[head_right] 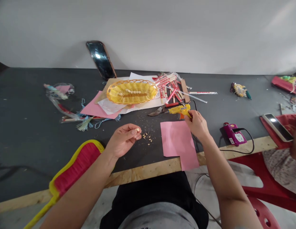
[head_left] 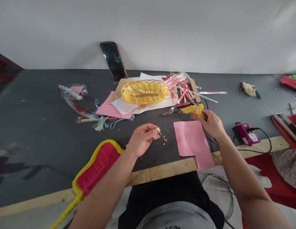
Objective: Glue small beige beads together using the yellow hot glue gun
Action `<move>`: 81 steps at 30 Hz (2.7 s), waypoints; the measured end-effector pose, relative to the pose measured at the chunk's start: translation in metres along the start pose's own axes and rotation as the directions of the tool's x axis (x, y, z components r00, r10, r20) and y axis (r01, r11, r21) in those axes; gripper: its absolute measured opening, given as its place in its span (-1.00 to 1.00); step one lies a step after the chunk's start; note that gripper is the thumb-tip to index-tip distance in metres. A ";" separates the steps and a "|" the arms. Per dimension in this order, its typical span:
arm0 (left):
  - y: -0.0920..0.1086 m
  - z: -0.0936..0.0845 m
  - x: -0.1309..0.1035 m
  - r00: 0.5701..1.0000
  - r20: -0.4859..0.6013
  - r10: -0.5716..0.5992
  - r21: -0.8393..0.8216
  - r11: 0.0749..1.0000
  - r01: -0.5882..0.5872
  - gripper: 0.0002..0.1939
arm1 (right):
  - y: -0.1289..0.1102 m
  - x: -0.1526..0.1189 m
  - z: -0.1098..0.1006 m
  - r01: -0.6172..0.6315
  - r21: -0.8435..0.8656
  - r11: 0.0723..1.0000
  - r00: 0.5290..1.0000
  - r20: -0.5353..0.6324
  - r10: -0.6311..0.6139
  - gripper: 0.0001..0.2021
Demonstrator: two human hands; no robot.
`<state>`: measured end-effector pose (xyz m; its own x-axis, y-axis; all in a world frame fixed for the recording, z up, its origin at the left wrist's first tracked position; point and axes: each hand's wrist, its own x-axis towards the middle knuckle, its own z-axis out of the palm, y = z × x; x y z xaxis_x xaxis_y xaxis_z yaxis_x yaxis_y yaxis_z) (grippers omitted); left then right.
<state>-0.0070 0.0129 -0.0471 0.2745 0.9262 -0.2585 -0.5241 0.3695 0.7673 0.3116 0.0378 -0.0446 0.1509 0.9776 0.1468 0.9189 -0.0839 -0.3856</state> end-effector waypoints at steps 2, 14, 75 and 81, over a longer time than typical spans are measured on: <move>0.000 0.000 0.000 1.000 0.006 -0.002 -0.003 1.000 0.002 -0.75 | -0.002 -0.001 -0.006 -0.008 0.039 0.999 0.998 -0.065 0.011 -0.72; -0.001 -0.002 0.000 0.999 0.032 0.022 -0.018 1.000 -0.022 -0.73 | -0.016 -0.012 -0.003 0.072 0.129 0.989 0.997 -0.038 -0.068 -0.67; -0.002 -0.002 -0.003 0.997 -0.018 -0.077 0.200 0.976 0.079 -0.69 | -0.120 -0.049 0.045 0.479 0.763 0.433 0.795 -0.167 -0.584 -0.88; -0.004 -0.001 -0.003 0.993 -0.022 -0.114 0.157 0.981 0.116 -0.67 | -0.121 -0.048 0.044 0.490 0.786 0.377 0.779 -0.201 -0.593 -0.89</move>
<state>-0.0072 0.0086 -0.0498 0.3147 0.8794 -0.3571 -0.3554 0.4581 0.8148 0.1773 0.0094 -0.0452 -0.3541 0.7728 0.5267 0.1333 0.5991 -0.7895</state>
